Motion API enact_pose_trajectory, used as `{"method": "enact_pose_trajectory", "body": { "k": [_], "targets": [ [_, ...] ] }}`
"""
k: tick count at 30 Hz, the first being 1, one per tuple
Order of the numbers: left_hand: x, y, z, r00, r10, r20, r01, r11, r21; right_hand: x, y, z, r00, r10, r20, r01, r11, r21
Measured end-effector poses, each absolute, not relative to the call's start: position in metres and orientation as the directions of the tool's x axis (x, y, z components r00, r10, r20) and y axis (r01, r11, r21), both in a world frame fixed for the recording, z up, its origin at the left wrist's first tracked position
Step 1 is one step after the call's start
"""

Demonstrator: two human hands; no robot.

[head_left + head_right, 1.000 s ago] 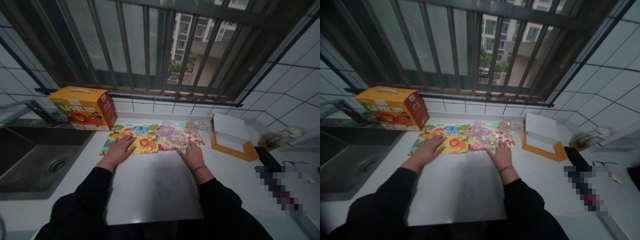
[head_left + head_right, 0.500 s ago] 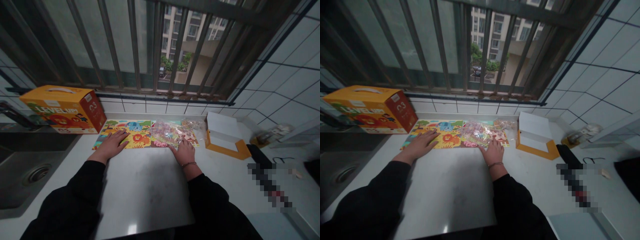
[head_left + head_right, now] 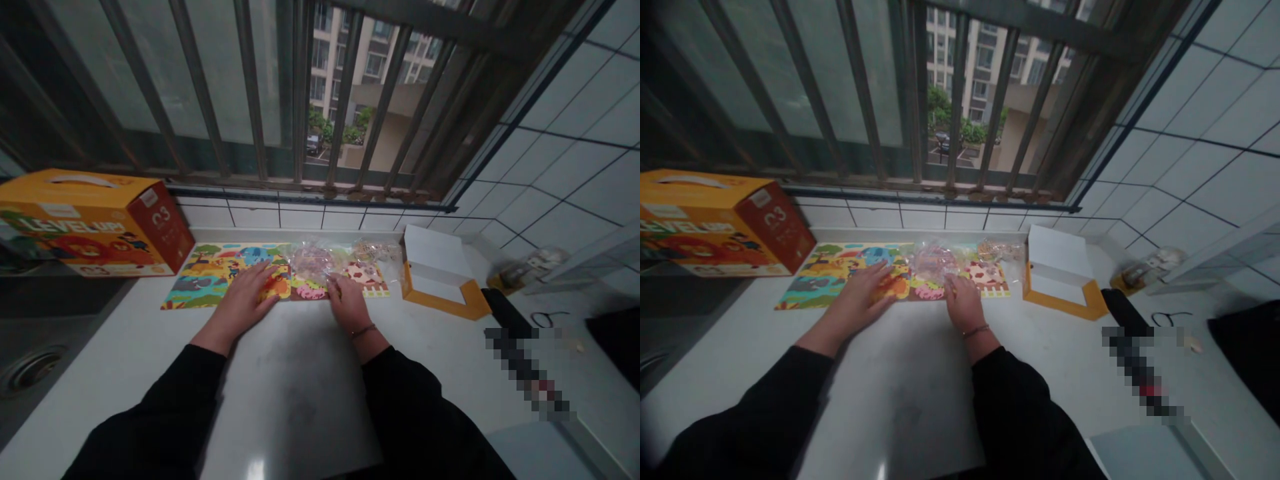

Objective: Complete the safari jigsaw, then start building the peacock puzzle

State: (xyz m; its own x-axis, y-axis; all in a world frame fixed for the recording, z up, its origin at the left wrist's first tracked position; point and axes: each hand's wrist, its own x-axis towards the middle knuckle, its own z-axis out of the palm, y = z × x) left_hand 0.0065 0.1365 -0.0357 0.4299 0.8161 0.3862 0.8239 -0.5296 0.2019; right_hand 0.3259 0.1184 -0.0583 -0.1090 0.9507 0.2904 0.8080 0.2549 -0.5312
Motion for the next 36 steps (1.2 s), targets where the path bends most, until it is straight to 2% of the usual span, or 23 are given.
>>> {"method": "enact_pose_trajectory", "body": {
  "k": [4,6,8,11,14,17,19,21,24,26,29,32,34,36],
  "targets": [
    [0.06,0.125,-0.034,0.457,0.783,0.423,0.823,-0.552,0.133,0.304,0.13,-0.053,-0.365,0.884,0.292,0.72,0.467,-0.513],
    [0.072,0.124,-0.032,0.455,0.805,0.381,0.844,-0.527,0.103,0.301,0.129,-0.05,-0.482,0.824,0.299,0.65,0.565,-0.509],
    [0.073,0.126,-0.029,0.455,0.836,0.307,0.86,-0.501,0.091,0.307,0.125,-0.046,-0.493,0.817,0.301,0.635,0.574,-0.517],
    [0.062,0.131,-0.024,0.381,0.882,0.278,0.904,-0.418,0.088,0.33,0.119,-0.042,-0.251,0.903,0.348,0.748,0.409,-0.522],
    [0.048,0.134,-0.023,0.188,0.931,0.314,0.964,-0.237,0.124,0.359,0.12,-0.044,0.124,0.903,0.412,0.869,0.101,-0.485],
    [0.043,0.136,-0.028,0.083,0.946,0.315,0.974,-0.144,0.175,0.379,0.125,-0.051,0.369,0.881,0.295,0.873,-0.22,-0.435],
    [0.045,0.135,-0.033,0.133,0.934,0.332,0.957,-0.209,0.202,0.384,0.127,-0.056,0.41,0.892,0.19,0.853,-0.302,-0.426],
    [0.05,0.134,-0.038,0.246,0.897,0.367,0.911,-0.343,0.228,0.385,0.129,-0.058,0.368,0.914,0.172,0.856,-0.261,-0.447],
    [0.057,0.132,-0.045,0.46,0.802,0.381,0.784,-0.568,0.25,0.382,0.132,-0.056,0.249,0.932,0.264,0.872,-0.097,-0.479],
    [0.06,0.133,-0.049,0.553,0.754,0.354,0.715,-0.648,0.262,0.379,0.133,-0.051,0.166,0.928,0.335,0.871,0.021,-0.49],
    [0.061,0.135,-0.054,0.587,0.741,0.325,0.691,-0.668,0.275,0.372,0.126,-0.042,-0.039,0.915,0.401,0.847,0.243,-0.473],
    [0.061,0.135,-0.055,0.583,0.746,0.322,0.694,-0.663,0.282,0.364,0.103,-0.033,-0.284,0.889,0.36,0.784,0.431,-0.446],
    [0.06,0.135,-0.055,0.576,0.752,0.322,0.696,-0.657,0.29,0.362,0.078,-0.029,-0.368,0.887,0.278,0.774,0.458,-0.437],
    [0.061,0.134,-0.054,0.561,0.76,0.327,0.7,-0.647,0.302,0.365,0.05,-0.028,-0.359,0.915,0.183,0.813,0.402,-0.42]
  ]
}}
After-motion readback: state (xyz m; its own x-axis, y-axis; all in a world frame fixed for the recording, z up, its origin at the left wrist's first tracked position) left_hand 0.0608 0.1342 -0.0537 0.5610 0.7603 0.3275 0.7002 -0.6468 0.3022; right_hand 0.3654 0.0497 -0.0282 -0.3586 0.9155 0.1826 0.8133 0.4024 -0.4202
